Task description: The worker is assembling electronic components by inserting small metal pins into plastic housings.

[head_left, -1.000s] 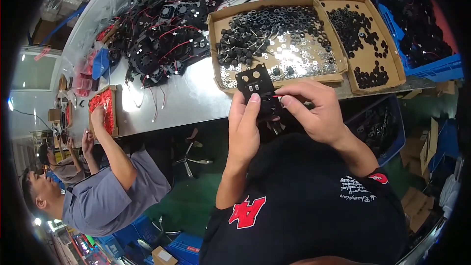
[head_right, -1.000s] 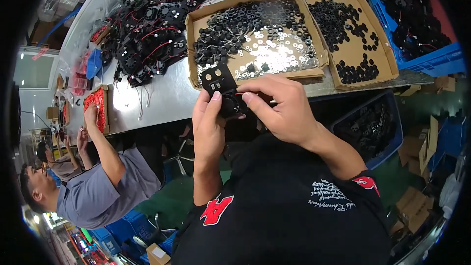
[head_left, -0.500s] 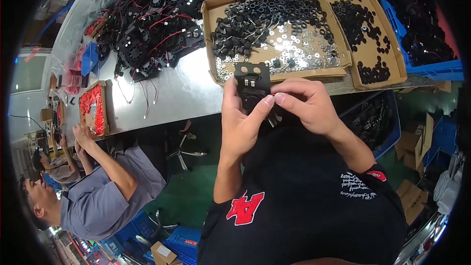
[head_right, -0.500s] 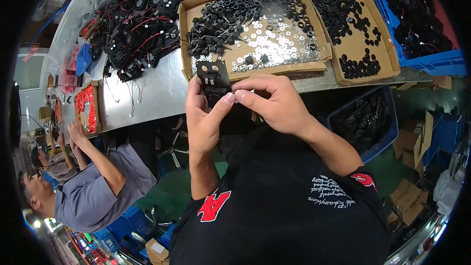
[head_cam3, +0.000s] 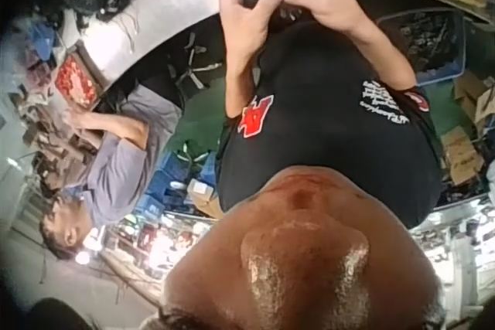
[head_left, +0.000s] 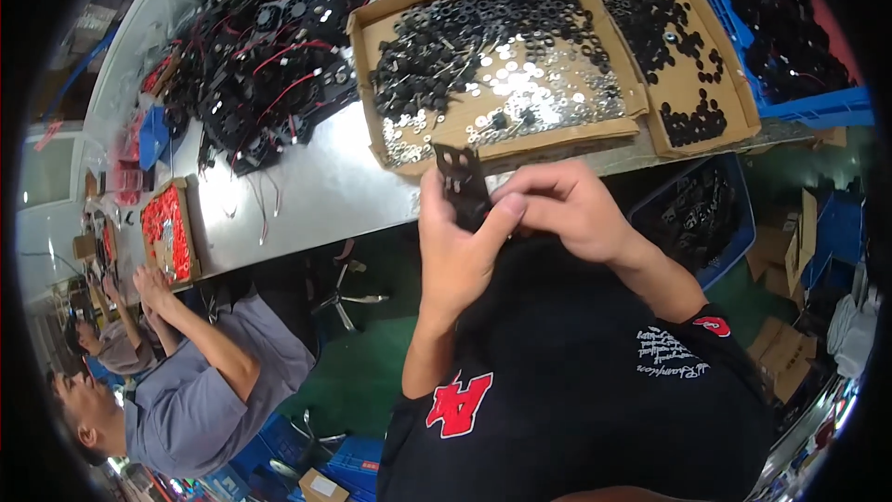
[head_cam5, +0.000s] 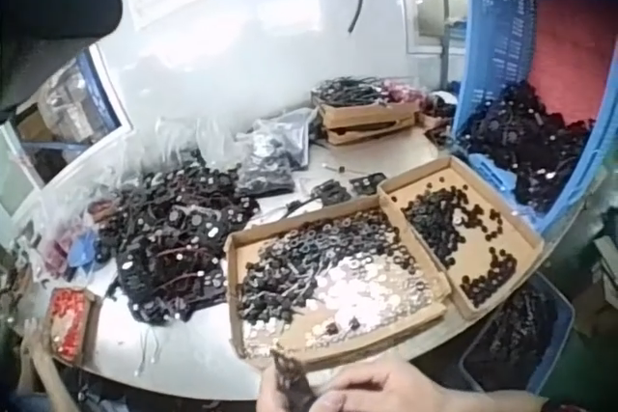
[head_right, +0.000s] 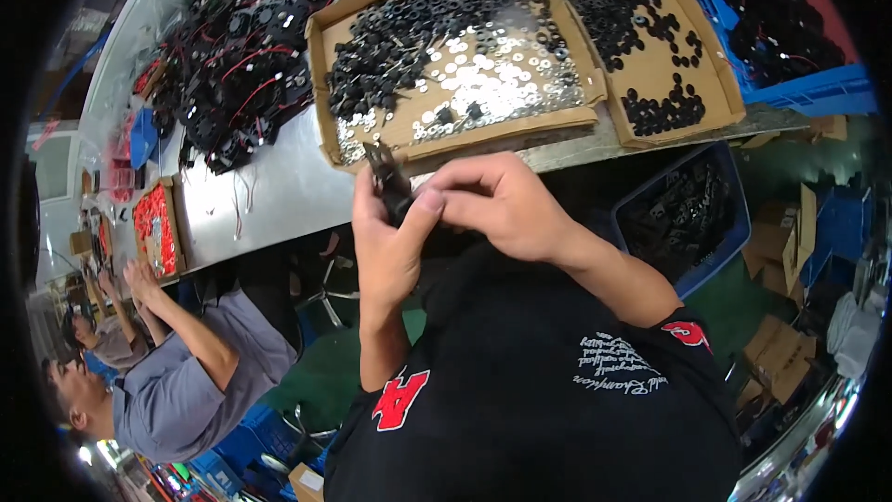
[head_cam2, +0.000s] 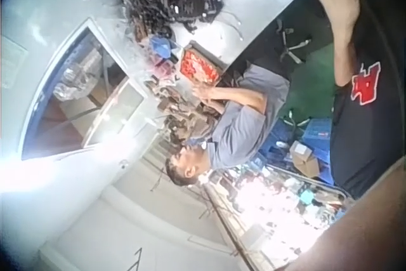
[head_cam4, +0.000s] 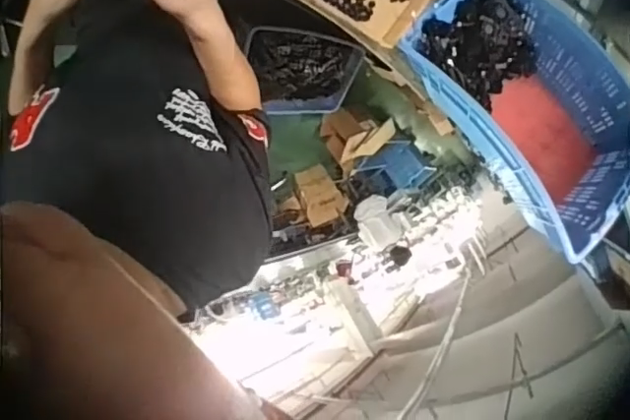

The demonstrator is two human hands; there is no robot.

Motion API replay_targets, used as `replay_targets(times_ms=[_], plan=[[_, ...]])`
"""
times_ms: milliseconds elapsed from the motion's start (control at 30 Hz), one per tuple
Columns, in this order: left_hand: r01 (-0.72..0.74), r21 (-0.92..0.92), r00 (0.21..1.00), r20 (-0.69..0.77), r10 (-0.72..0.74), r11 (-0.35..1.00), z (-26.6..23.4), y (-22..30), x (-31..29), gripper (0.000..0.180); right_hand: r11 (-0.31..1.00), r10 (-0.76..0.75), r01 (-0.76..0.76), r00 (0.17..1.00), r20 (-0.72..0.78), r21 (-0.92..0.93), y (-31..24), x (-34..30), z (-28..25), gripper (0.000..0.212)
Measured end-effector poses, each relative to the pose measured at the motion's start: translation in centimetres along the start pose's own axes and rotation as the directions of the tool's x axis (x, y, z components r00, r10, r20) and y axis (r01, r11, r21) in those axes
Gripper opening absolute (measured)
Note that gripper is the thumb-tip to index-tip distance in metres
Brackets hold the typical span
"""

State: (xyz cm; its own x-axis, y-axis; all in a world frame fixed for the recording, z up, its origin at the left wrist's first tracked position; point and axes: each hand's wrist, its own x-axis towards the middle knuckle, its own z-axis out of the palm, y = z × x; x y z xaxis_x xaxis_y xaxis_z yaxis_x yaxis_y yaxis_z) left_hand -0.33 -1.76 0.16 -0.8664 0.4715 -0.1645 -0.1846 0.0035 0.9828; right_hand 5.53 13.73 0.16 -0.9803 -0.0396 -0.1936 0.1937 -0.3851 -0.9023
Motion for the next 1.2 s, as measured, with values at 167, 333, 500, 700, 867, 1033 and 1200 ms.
replay_targets(times_ms=[167,333,500,700,867,1033,1200], plan=[[0.072,-0.186,0.991,-0.094,-0.091,0.980,-1.9,-1.6,-0.8,0.054,0.480,-0.415,0.282,0.907,0.068,-0.831,-3.8,-0.6,-4.3,0.022],[-0.009,-0.100,0.979,-0.202,-0.011,0.995,-2.8,-0.2,-2.1,0.067,0.217,-0.591,-0.259,0.733,-0.338,-0.941,-6.8,-0.3,-14.2,0.025],[-0.081,0.175,0.960,-0.251,0.124,0.981,-2.6,-0.8,-2.0,0.069,0.188,-0.534,0.035,0.843,-0.073,-0.982,-6.7,3.1,-9.6,0.022],[-0.094,0.047,0.989,-0.114,0.099,0.994,-3.1,-1.2,-2.2,0.067,0.196,-0.501,0.121,0.865,0.006,-0.973,-2.3,11.7,-3.8,0.022],[-0.105,-0.072,0.969,-0.231,0.086,0.992,-3.3,-2.5,-3.0,0.069,0.108,-0.371,0.011,0.928,-0.030,-0.994,-2.6,13.3,-2.6,0.018],[0.091,-0.574,0.994,0.104,-0.038,0.814,-4.4,-2.3,-1.7,0.069,0.009,-0.270,0.076,0.960,0.071,-0.997,-3.4,13.1,-2.7,0.021],[0.232,-0.771,0.951,0.307,0.028,0.593,-4.6,-2.1,-1.0,0.063,0.338,-0.476,0.238,0.878,0.053,-0.911,-4.5,9.1,-0.2,0.024]])
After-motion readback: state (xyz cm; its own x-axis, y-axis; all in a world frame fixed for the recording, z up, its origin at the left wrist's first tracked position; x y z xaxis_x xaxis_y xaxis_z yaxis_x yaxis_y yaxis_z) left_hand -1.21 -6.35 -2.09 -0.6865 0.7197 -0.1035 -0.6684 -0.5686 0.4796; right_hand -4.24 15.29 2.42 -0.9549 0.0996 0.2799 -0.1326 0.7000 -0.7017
